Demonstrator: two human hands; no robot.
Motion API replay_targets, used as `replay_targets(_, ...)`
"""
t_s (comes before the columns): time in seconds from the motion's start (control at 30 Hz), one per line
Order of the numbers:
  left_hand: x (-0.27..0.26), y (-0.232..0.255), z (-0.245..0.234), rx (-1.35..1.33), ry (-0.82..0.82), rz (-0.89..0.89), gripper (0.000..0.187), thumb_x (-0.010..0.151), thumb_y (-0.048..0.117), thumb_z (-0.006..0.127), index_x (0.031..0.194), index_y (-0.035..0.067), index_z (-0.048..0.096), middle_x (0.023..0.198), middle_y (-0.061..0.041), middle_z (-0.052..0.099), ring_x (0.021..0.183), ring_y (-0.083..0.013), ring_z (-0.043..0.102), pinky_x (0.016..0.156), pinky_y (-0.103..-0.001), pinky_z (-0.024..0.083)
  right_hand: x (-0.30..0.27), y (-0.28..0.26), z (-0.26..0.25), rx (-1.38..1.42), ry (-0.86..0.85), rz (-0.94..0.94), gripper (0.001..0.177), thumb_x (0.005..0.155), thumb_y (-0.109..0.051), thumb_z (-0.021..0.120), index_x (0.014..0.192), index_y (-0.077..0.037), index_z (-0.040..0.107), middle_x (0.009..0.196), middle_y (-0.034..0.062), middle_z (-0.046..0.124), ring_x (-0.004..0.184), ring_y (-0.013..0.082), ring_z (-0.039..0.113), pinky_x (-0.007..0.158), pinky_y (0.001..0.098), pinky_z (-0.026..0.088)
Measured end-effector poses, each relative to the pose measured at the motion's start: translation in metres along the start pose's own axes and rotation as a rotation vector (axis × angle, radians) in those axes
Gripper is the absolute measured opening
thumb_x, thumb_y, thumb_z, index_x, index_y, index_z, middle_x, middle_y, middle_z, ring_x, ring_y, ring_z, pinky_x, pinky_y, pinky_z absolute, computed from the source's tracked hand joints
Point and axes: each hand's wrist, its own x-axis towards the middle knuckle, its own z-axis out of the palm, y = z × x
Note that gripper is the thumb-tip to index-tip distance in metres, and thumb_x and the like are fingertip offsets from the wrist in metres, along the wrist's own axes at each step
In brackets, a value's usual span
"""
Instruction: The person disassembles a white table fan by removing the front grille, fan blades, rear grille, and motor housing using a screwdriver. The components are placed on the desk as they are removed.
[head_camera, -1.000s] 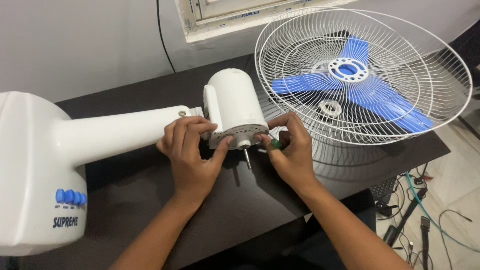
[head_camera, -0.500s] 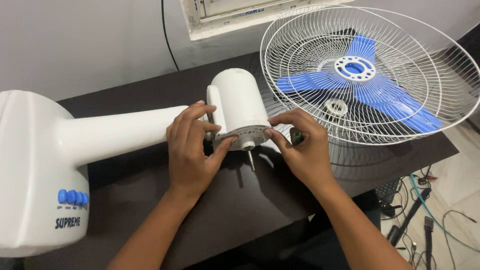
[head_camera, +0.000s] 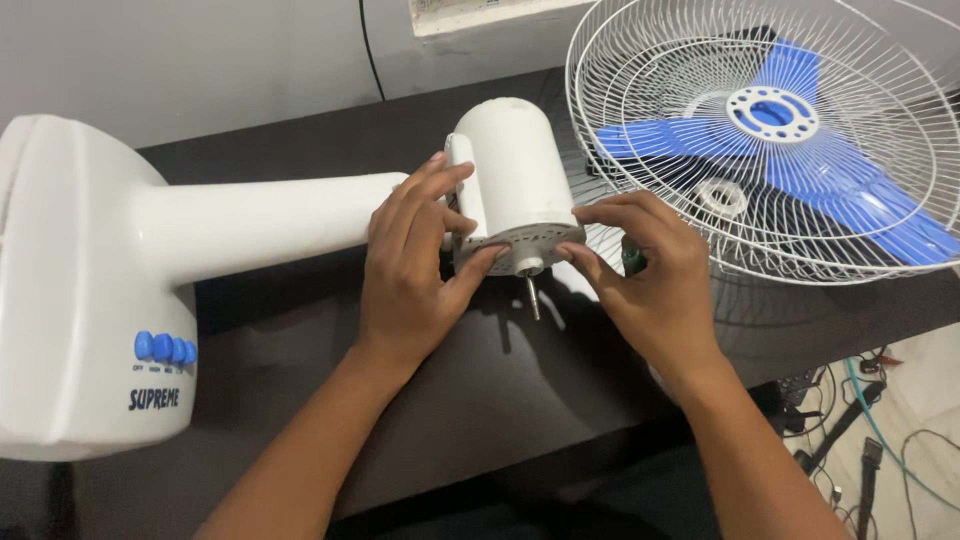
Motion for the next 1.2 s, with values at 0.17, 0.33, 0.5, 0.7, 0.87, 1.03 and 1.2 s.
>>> replay_targets(0.17, 0.001, 0.001, 0.003, -0.004, -0.018, -0.039, 0.058, 0.082, 0.030, 0.089, 0.126, 0.004, 0.062, 0.114, -0.007, 0.070, 0.126, -0.0274, 0.063, 0.117, -0.050, 0.044, -0.003, 0.004, 0.014, -0.025, 0.051, -0.010, 0.038, 0.079, -0.018, 0.092, 0.100, -0.002, 0.065, 0.100, 0.0044, 0.066, 0.083, 0.0140, 0.062, 0.065, 0.0278, 0.048)
replay_targets(0.33, 0.001, 0.002, 0.003, -0.004, 0.016, -0.033, 0.069, 0.079, 0.029, 0.090, 0.138, 0.008, 0.062, 0.097, -0.005, 0.072, 0.113, -0.0252, 0.071, 0.111, -0.045, 0.051, -0.001, 0.007, 0.019, 0.031, 0.032, 0.103, 0.037, 0.076, -0.012, 0.093, 0.093, -0.001, 0.061, 0.093, 0.0048, 0.061, 0.078, 0.0152, 0.059, 0.060, 0.0290, 0.046)
replay_targets(0.5, 0.002, 0.003, 0.004, -0.028, 0.017, -0.061, 0.067, 0.078, 0.028, 0.091, 0.136, 0.006, 0.063, 0.093, -0.003, 0.072, 0.106, -0.0222, 0.073, 0.111, -0.044, 0.053, 0.003, 0.008, 0.021, 0.116, 0.013, 0.143, 0.036, 0.077, -0.008, 0.092, 0.088, -0.001, 0.059, 0.091, 0.0049, 0.060, 0.075, 0.0117, 0.057, 0.058, 0.0258, 0.047)
replay_targets(0.7, 0.003, 0.003, 0.006, 0.006, 0.011, -0.056, 0.061, 0.078, 0.026, 0.090, 0.131, 0.007, 0.066, 0.095, -0.003, 0.074, 0.106, -0.0207, 0.074, 0.113, -0.043, 0.053, 0.006, 0.008, 0.022, 0.154, -0.042, 0.295, 0.035, 0.075, -0.009, 0.091, 0.081, -0.004, 0.057, 0.086, 0.0019, 0.062, 0.068, 0.0059, 0.059, 0.049, 0.0208, 0.048)
replay_targets(0.87, 0.004, 0.002, 0.004, -0.008, 0.008, -0.061, 0.059, 0.079, 0.026, 0.090, 0.129, 0.007, 0.066, 0.103, -0.006, 0.076, 0.102, -0.0191, 0.075, 0.111, -0.042, 0.055, 0.008, 0.005, 0.021, 0.160, -0.014, 0.217, 0.036, 0.075, -0.009, 0.092, 0.080, -0.004, 0.057, 0.085, 0.0035, 0.061, 0.068, 0.0072, 0.058, 0.051, 0.0203, 0.050)
replay_targets(1.03, 0.006, 0.002, 0.002, 0.003, -0.014, -0.046, 0.062, 0.079, 0.031, 0.090, 0.130, 0.007, 0.065, 0.096, -0.006, 0.075, 0.104, -0.0207, 0.074, 0.109, -0.044, 0.053, 0.000, 0.004, 0.006, -0.022, 0.066, -0.064, 0.030, 0.076, -0.008, 0.087, 0.093, 0.001, 0.065, 0.093, 0.0082, 0.059, 0.081, 0.0124, 0.057, 0.061, 0.0252, 0.046)
replay_targets(1.2, 0.008, 0.003, -0.001, 0.017, -0.024, -0.032, 0.063, 0.080, 0.033, 0.089, 0.132, 0.007, 0.064, 0.095, -0.006, 0.075, 0.105, -0.0221, 0.074, 0.112, -0.048, 0.051, -0.026, 0.002, -0.007, 0.148, 0.191, 0.164, 0.010, 0.094, -0.006, 0.077, 0.104, -0.004, 0.075, 0.093, 0.0018, 0.060, 0.063, 0.0040, 0.047, 0.054, 0.0212, 0.034)
